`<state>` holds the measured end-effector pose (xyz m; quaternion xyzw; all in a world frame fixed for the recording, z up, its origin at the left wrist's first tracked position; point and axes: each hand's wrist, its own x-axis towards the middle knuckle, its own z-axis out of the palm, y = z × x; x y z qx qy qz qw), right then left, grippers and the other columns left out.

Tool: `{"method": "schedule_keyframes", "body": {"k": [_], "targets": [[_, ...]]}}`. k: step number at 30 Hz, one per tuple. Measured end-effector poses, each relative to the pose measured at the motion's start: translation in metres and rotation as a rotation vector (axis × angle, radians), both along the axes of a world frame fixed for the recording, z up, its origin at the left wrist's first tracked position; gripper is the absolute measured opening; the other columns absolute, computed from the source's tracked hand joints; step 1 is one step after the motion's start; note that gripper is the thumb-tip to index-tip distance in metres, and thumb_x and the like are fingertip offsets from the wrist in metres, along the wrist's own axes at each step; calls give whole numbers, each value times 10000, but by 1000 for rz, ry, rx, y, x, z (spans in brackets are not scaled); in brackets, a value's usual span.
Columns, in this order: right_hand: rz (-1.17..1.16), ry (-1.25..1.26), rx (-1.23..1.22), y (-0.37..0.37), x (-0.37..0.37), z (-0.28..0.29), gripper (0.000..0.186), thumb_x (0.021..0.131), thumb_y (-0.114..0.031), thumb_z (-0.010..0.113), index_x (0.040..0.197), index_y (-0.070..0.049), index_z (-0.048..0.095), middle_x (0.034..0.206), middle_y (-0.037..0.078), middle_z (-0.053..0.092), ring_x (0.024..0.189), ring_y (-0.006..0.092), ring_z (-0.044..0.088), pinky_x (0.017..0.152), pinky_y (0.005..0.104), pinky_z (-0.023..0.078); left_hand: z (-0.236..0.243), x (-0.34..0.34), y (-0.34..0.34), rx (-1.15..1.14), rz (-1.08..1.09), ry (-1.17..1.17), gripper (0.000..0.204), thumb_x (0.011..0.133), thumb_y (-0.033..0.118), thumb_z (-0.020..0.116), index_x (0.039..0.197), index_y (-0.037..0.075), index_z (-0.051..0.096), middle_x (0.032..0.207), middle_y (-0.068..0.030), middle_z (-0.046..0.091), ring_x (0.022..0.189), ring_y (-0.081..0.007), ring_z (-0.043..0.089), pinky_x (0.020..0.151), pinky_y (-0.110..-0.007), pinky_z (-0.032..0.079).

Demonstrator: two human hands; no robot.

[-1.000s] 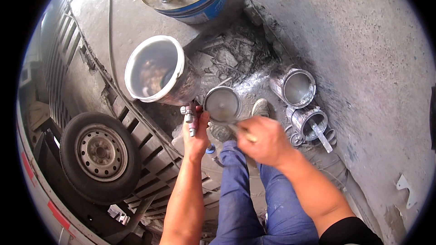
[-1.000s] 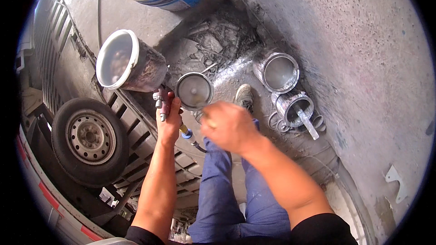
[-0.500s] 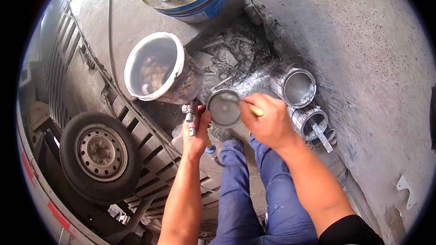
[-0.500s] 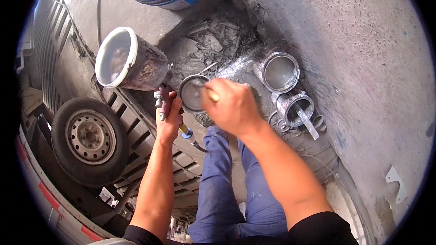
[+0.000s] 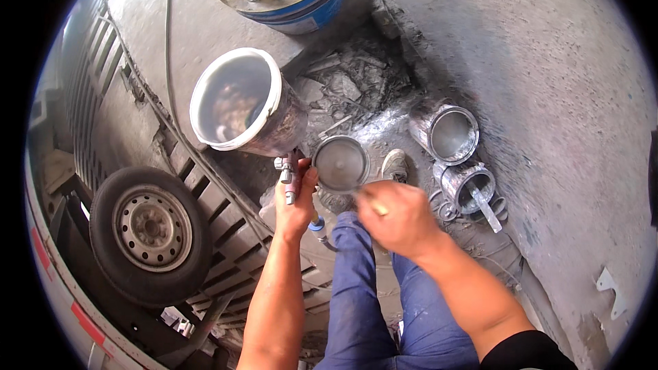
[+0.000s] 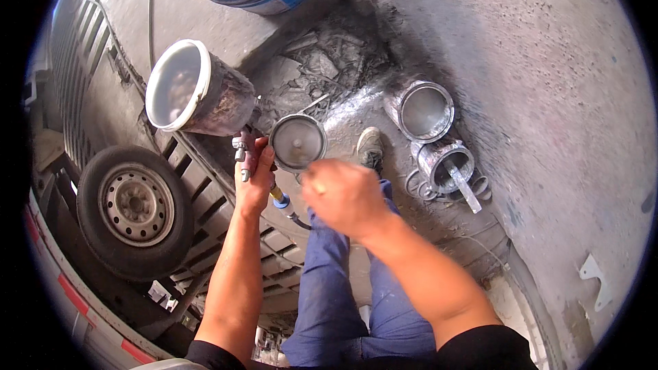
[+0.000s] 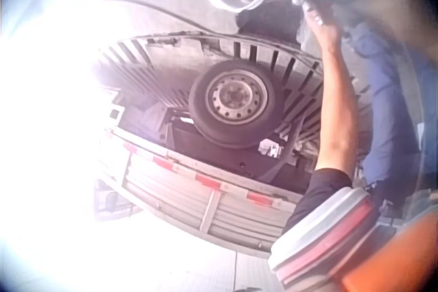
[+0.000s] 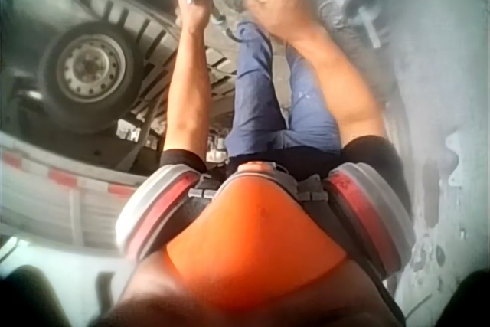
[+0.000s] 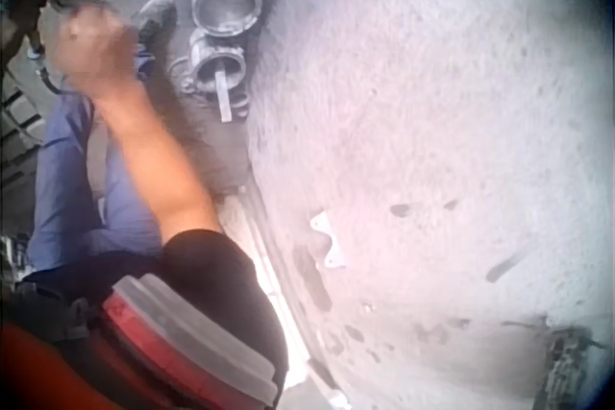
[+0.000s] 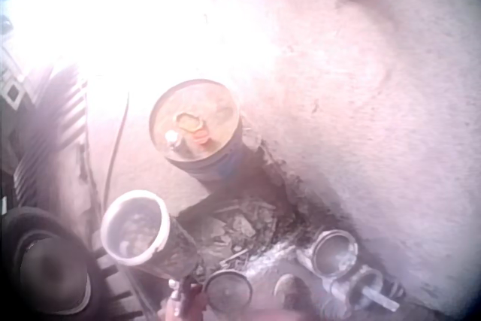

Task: The person walks around a silver car in a garage, holding a paint sprayer. They then sit on the floor and use a brush to stir paint in a small container before pouring it into the sprayer's cup.

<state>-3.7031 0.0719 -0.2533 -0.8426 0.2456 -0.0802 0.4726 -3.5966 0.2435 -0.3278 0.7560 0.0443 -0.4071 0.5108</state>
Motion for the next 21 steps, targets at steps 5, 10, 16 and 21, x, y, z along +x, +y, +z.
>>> {"method": "schedule_keyframes", "body": {"k": [5, 10, 16, 21], "targets": [[-142, 55, 147, -22, 22, -3, 173, 858, -165, 630, 794, -4, 622, 662, 178, 632, 582, 327, 648, 528, 401, 519, -7, 2, 6, 8, -33, -8, 365, 917, 225, 641, 1170, -28, 567, 978, -63, 605, 890, -135, 550, 803, -300, 456], [-52, 72, -7, -6, -2, 1, 165, 860, -148, 616, 781, -3, 610, 649, 166, 626, 570, 315, 649, 520, 396, 520, -5, 5, 5, 5, -55, -16, 383, 916, 226, 642, 1185, -34, 563, 1010, -80, 619, 922, -146, 563, 828, -307, 459], [-81, -10, 98, -12, 24, 4, 138, 860, -130, 614, 797, -8, 608, 641, 194, 622, 580, 365, 636, 512, 401, 509, -4, 3, 1, 27, -47, 15, 386, 916, 237, 645, 1179, -35, 572, 1006, -80, 622, 921, -150, 568, 827, -308, 460], [-145, 161, 135, -23, 6, 11, 143, 859, -142, 621, 802, -11, 612, 659, 190, 630, 579, 361, 638, 516, 413, 510, -7, 5, 6, 6, -60, -12, 387, 919, 240, 642, 1186, -33, 573, 1006, -78, 627, 918, -152, 569, 828, -309, 461]]}}
